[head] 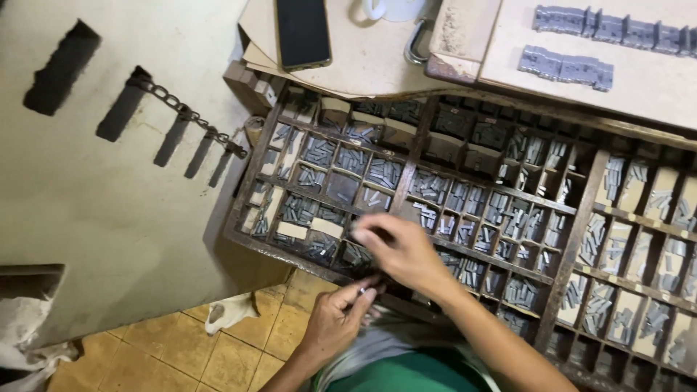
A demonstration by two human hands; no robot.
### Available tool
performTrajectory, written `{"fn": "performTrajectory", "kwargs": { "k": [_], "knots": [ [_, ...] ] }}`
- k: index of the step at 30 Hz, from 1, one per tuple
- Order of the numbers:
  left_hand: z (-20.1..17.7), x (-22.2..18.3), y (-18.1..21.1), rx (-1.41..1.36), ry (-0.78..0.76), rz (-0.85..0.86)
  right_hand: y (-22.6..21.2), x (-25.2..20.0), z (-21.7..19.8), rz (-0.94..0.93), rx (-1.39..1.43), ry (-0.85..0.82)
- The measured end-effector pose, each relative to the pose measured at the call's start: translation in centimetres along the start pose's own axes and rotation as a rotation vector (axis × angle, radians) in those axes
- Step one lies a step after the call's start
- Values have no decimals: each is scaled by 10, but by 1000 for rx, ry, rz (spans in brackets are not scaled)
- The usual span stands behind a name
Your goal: Selecting and arranging individual metal type characters from a compartmentalized storage drawer onto a layout board for manual printing.
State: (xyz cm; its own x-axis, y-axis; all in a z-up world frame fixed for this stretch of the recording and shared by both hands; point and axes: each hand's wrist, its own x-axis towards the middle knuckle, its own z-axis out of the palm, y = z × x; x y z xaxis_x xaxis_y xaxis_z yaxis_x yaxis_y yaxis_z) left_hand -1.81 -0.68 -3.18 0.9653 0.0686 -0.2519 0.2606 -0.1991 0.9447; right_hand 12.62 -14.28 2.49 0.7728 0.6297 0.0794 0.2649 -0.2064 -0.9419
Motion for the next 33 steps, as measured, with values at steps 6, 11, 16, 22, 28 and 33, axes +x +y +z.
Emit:
{"fn": "performTrajectory", "kwargs": {
  "k": [6,11,16,22,28,33],
  "knots": [
    [-7,-12,7,74,68,163,-37,83,73,77,-21,-220],
    [-18,-11,18,11,95,182,-38,116,91,257,-32,-207],
    [-26,-8,27,93,94,231,-30,96,61,149,-22,-177],
    [-20,-8,25,84,84,323,3,38,5,-20,-35,-120],
    [-11,-8,23,131,58,323,28,-38,-10,-322,-137,111],
    [1,-7,26,162,29,172,17,-72,-16,-192,-3,245]
  ]
}}
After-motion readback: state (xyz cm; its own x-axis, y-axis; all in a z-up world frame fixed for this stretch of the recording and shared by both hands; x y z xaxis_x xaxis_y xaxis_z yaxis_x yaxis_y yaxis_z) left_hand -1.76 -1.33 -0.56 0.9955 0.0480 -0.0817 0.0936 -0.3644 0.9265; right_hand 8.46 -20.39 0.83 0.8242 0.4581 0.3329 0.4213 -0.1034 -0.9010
